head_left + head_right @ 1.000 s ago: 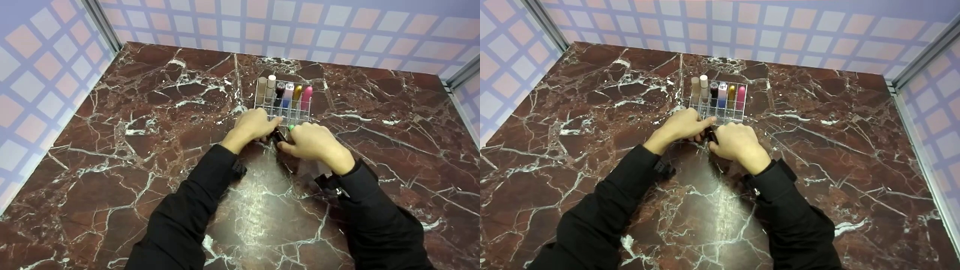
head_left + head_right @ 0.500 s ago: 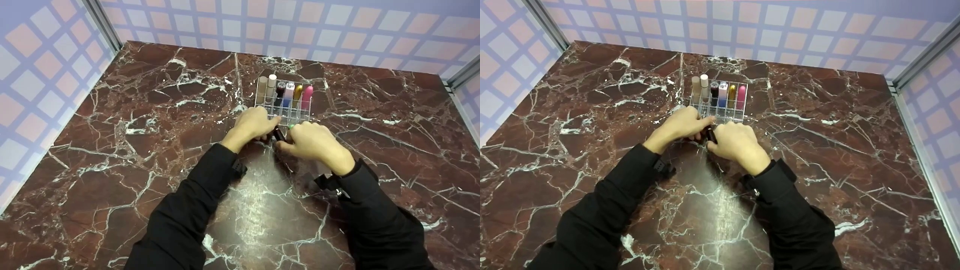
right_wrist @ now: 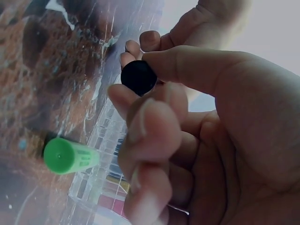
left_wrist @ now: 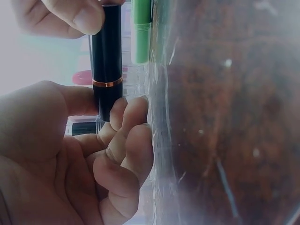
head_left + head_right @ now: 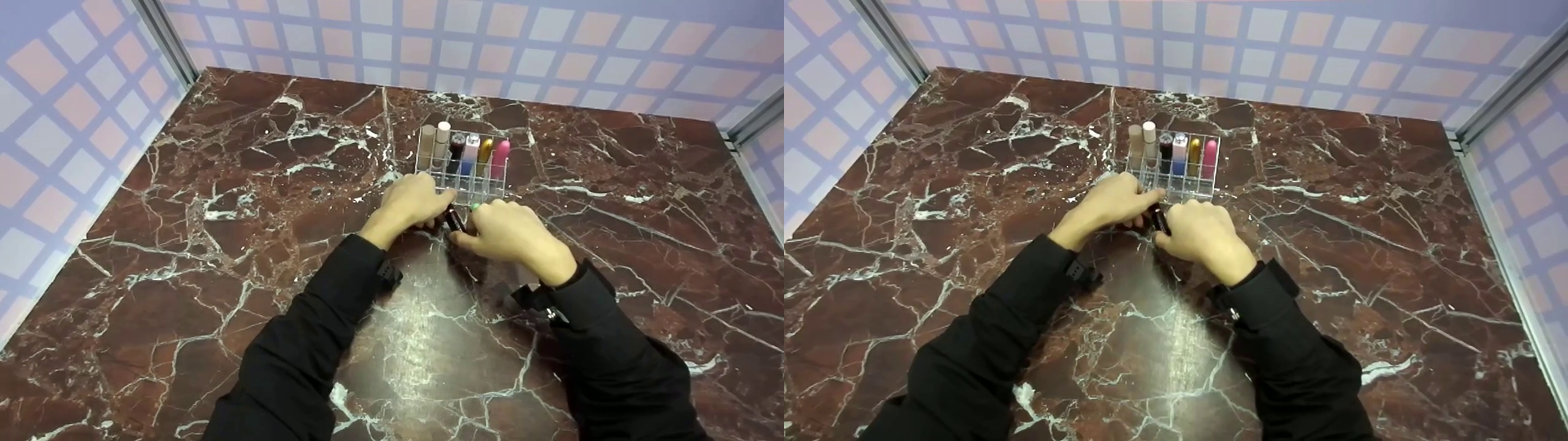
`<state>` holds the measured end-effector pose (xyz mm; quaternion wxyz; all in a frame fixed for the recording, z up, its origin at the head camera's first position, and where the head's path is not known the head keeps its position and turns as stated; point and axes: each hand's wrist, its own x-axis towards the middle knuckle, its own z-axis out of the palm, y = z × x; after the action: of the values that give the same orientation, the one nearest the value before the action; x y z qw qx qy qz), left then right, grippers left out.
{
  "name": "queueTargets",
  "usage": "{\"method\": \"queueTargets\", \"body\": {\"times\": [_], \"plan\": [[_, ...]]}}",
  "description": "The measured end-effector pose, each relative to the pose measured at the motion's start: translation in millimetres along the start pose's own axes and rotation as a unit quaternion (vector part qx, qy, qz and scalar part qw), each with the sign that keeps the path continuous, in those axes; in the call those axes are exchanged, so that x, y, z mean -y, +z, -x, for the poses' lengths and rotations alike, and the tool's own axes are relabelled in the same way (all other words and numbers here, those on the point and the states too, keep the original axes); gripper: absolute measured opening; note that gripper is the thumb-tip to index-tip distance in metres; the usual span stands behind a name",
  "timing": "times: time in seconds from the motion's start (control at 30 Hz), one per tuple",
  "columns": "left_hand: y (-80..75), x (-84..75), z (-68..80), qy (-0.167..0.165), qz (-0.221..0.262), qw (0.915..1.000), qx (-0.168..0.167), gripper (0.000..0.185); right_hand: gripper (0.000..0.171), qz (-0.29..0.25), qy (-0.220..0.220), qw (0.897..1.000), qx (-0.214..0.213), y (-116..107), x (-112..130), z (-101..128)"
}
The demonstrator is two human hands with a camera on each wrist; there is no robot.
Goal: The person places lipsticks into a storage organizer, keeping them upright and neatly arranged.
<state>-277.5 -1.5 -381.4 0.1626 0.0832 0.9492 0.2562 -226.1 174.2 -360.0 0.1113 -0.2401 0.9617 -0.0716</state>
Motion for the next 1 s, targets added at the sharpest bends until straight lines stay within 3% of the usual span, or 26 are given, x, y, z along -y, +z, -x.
{"method": "queueTargets", "body": {"times": [0.3,1.0], "plan": [[0.5,-0.2,-0.9,0.003,0.008,0.9999,-0.009,0.049,0.047,-0.001,-0.001,1.0,-0.003,1.4,-0.7,-1.4],[-2.9,-2.2,1.7,0.027,0.031,0.9982,-0.042,0.052,0.048,0.003,-0.007,0.997,-0.08,6.8,-1.7,4.6]]}}
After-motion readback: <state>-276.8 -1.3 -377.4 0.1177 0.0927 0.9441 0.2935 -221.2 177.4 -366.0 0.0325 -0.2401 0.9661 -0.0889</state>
